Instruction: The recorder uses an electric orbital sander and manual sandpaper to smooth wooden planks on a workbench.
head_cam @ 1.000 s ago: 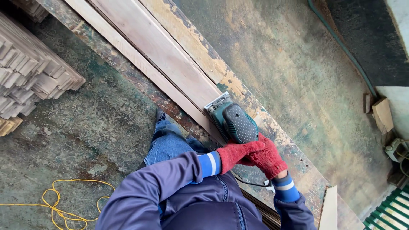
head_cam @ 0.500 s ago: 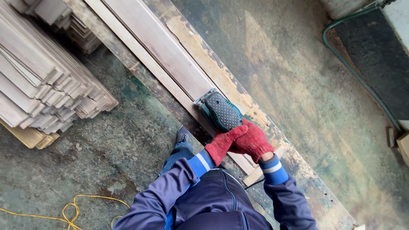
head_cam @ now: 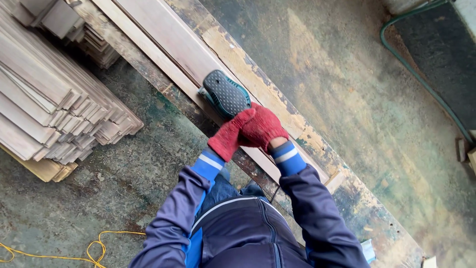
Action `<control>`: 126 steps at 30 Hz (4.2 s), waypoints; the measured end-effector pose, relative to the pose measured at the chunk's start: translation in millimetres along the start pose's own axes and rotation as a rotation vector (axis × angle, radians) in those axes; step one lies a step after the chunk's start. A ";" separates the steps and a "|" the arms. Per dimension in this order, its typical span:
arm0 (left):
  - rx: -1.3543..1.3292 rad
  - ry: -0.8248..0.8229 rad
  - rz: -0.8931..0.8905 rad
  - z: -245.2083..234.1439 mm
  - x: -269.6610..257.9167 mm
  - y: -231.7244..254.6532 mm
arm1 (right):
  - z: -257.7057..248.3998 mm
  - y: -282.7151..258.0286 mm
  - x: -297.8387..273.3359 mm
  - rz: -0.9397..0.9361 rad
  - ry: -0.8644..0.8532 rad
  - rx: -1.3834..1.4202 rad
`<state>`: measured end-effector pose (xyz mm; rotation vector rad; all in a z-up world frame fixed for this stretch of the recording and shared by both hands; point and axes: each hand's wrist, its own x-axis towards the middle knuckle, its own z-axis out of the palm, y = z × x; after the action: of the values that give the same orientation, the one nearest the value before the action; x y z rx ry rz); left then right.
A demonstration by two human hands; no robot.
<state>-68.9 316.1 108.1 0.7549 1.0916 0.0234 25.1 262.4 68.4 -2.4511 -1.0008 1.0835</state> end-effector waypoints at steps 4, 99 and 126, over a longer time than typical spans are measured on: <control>-0.168 -0.019 -0.040 -20.4 59.9 -33.7 | 3.8 7.0 8.4 -0.007 0.000 -0.014; 0.092 -0.543 -0.172 83.0 -34.4 -290.7 | 144.7 561.6 -507.1 0.567 1.575 0.818; 1.087 -0.291 1.079 -142.7 -15.4 -143.6 | 180.4 2.0 -128.0 0.332 0.826 1.538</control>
<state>-240.0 279.2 5.0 2.1836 0.2274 0.2392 -167.4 168.2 13.9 -1.3803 0.4559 0.4036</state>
